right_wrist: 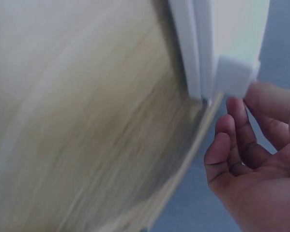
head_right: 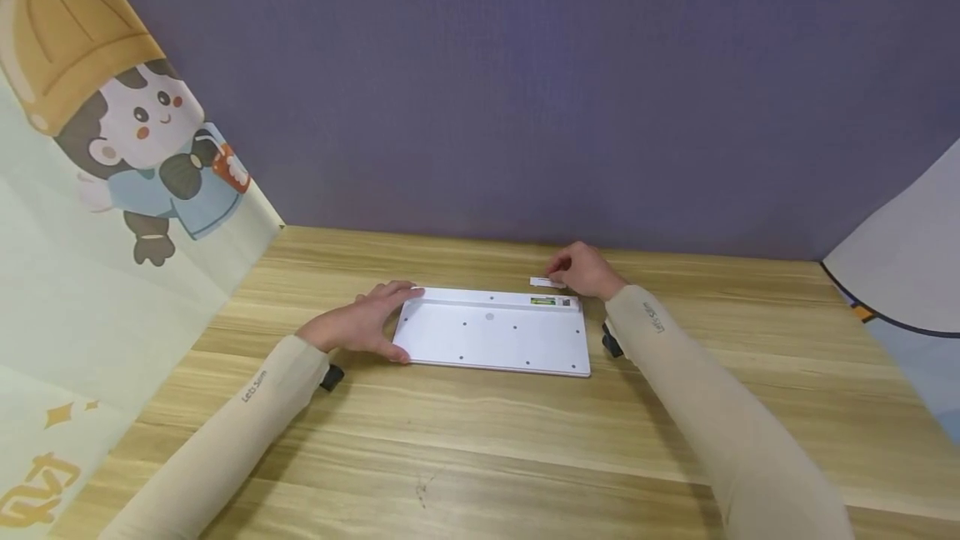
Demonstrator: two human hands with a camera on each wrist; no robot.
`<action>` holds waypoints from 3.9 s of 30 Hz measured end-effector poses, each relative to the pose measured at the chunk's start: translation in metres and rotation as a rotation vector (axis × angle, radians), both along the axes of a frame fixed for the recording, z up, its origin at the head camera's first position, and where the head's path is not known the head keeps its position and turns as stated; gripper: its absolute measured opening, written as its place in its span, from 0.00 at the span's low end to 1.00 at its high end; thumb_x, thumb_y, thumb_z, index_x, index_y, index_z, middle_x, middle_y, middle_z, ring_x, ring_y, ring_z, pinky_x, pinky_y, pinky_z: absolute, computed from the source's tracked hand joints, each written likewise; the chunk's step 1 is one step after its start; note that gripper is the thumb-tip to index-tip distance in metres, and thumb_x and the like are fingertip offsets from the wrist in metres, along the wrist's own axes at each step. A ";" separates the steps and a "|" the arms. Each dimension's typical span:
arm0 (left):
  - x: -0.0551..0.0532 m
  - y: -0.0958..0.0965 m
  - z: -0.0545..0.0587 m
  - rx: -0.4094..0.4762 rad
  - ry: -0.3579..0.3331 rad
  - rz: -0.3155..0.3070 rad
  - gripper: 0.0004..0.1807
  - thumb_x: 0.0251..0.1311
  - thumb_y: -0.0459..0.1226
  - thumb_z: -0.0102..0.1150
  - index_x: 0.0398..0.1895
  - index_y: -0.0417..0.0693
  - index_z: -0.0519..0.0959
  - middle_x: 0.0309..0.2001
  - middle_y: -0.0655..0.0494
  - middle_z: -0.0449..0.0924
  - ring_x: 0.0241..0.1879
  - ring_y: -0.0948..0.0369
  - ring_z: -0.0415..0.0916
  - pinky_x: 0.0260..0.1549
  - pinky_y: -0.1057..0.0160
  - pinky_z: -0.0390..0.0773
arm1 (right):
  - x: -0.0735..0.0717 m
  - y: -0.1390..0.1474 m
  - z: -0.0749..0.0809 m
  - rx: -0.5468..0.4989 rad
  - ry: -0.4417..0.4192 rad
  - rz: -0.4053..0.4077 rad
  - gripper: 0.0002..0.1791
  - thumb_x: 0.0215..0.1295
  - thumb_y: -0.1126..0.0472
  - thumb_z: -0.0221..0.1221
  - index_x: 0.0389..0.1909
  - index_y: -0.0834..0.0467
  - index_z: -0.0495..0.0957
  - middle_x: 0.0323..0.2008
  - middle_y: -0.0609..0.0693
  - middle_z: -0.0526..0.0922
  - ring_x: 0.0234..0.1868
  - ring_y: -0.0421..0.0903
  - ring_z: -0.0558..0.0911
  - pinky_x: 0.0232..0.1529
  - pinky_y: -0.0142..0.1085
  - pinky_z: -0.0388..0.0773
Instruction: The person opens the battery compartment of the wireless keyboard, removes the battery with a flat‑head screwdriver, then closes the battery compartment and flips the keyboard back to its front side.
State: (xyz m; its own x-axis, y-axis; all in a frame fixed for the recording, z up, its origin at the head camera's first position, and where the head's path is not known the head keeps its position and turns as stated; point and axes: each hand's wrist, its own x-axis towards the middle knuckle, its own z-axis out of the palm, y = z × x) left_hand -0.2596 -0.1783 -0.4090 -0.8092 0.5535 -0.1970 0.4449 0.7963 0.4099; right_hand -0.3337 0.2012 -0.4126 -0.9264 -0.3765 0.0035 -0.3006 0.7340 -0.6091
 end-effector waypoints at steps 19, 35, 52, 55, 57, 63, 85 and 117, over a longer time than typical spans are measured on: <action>-0.001 -0.003 -0.001 0.024 0.019 -0.002 0.61 0.36 0.58 0.75 0.73 0.48 0.53 0.71 0.46 0.49 0.69 0.48 0.46 0.59 0.32 0.48 | 0.040 0.060 0.017 0.067 0.025 0.002 0.11 0.62 0.62 0.62 0.41 0.65 0.82 0.36 0.52 0.82 0.36 0.48 0.78 0.38 0.42 0.76; 0.001 -0.003 -0.005 0.059 0.051 -0.039 0.61 0.35 0.58 0.75 0.72 0.46 0.55 0.68 0.48 0.56 0.67 0.49 0.51 0.58 0.33 0.52 | 0.072 0.087 0.010 0.109 0.045 0.002 0.11 0.60 0.60 0.64 0.38 0.63 0.82 0.30 0.47 0.80 0.30 0.43 0.76 0.31 0.37 0.75; 0.002 -0.008 -0.003 0.037 0.055 -0.047 0.60 0.37 0.58 0.74 0.72 0.45 0.54 0.69 0.46 0.55 0.68 0.46 0.49 0.58 0.32 0.51 | 0.120 0.095 0.003 0.147 0.076 -0.021 0.17 0.53 0.56 0.69 0.37 0.59 0.74 0.25 0.45 0.70 0.26 0.42 0.68 0.26 0.34 0.67; 0.001 -0.010 -0.003 0.032 0.048 -0.041 0.60 0.37 0.57 0.74 0.73 0.46 0.53 0.70 0.46 0.53 0.69 0.46 0.47 0.59 0.33 0.50 | 0.121 0.097 -0.001 0.144 0.084 -0.030 0.17 0.53 0.57 0.69 0.37 0.60 0.73 0.25 0.46 0.70 0.26 0.42 0.68 0.26 0.34 0.66; 0.001 -0.011 -0.003 0.042 0.042 -0.039 0.60 0.37 0.57 0.75 0.72 0.46 0.54 0.70 0.45 0.53 0.69 0.46 0.47 0.59 0.33 0.50 | 0.121 0.098 -0.003 0.149 0.084 -0.038 0.17 0.53 0.59 0.69 0.38 0.61 0.73 0.25 0.46 0.70 0.26 0.42 0.68 0.26 0.35 0.67; 0.000 -0.012 -0.003 0.060 0.036 -0.038 0.60 0.36 0.56 0.75 0.72 0.46 0.55 0.70 0.46 0.53 0.69 0.47 0.47 0.59 0.33 0.50 | 0.123 0.099 -0.003 0.184 0.057 -0.074 0.17 0.54 0.62 0.66 0.41 0.62 0.71 0.25 0.46 0.72 0.23 0.43 0.69 0.24 0.36 0.67; -0.004 -0.011 -0.005 0.064 0.017 -0.003 0.61 0.32 0.60 0.75 0.72 0.53 0.55 0.68 0.50 0.58 0.67 0.48 0.51 0.59 0.31 0.46 | 0.118 0.094 0.027 0.086 0.330 -0.218 0.07 0.59 0.67 0.61 0.38 0.63 0.77 0.32 0.55 0.79 0.24 0.46 0.72 0.24 0.36 0.71; -0.003 -0.008 -0.003 0.060 0.021 -0.012 0.60 0.35 0.56 0.76 0.72 0.52 0.55 0.68 0.51 0.59 0.66 0.49 0.53 0.58 0.31 0.46 | 0.106 0.059 0.052 -0.107 0.638 -0.209 0.16 0.56 0.69 0.65 0.46 0.62 0.75 0.32 0.50 0.79 0.29 0.43 0.76 0.28 0.19 0.68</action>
